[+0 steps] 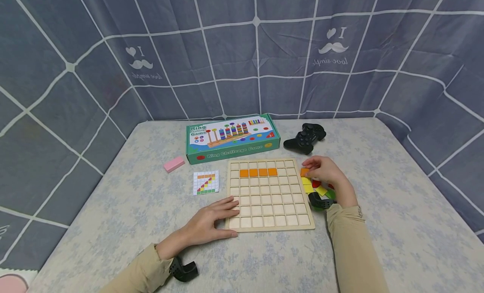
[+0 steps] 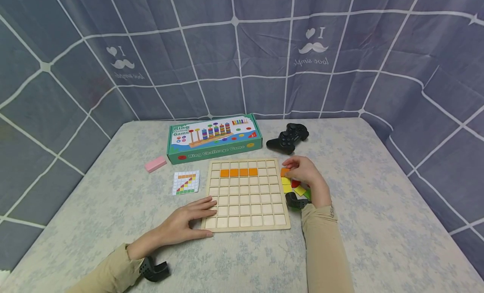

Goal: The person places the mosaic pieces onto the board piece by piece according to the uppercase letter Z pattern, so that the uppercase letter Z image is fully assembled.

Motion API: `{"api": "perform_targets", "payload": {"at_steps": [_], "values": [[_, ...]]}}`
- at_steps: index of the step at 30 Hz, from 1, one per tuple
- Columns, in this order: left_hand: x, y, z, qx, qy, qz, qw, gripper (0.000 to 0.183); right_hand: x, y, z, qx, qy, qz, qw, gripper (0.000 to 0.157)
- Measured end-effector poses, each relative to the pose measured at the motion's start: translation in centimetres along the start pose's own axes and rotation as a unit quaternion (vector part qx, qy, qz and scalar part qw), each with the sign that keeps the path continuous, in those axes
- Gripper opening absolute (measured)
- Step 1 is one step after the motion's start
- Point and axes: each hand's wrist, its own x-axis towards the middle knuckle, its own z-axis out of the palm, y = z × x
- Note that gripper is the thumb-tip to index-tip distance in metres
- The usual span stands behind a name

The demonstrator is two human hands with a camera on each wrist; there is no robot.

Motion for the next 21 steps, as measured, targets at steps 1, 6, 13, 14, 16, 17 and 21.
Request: {"api": "perform_targets", "payload": {"at_steps": [1,6,13,14,16,17,21], "values": [[0.0,0.0,0.0,0.000,0.000,0.000,1.0000,0.060,-0.1,-0.1,-0.1,-0.006,0.009,-0.003,1.000,0.035],[0.0,0.0,0.0,0.002,0.001,0.004,1.0000,0.059,-0.4,-1.0,-0.5,-0.004,0.049,-0.015,0.999,0.035],[-0.1,0.0,0.0,0.004,0.006,0.010,0.9999,0.058,0.0,-2.7,0.2,0.018,0.047,-0.066,0.997,0.029],[-0.1,0.0,0.1,0.005,0.006,0.010,0.9999,0.058,0.1,-2.9,0.5,0.019,0.044,-0.065,0.997,0.029],[-0.1,0.0,0.1,0.005,0.005,0.010,0.9999,0.058,0.4,-3.3,1.2,0.016,0.040,-0.061,0.997,0.028],[-0.1,0.0,0.1,0.005,0.005,0.009,0.9999,0.058,0.5,-3.4,1.5,0.011,0.038,-0.059,0.998,0.028],[-0.1,0.0,0.1,0.005,0.003,0.008,0.9999,0.059,1.2,-3.6,2.8,-0.027,0.030,-0.068,0.997,0.023]]}}
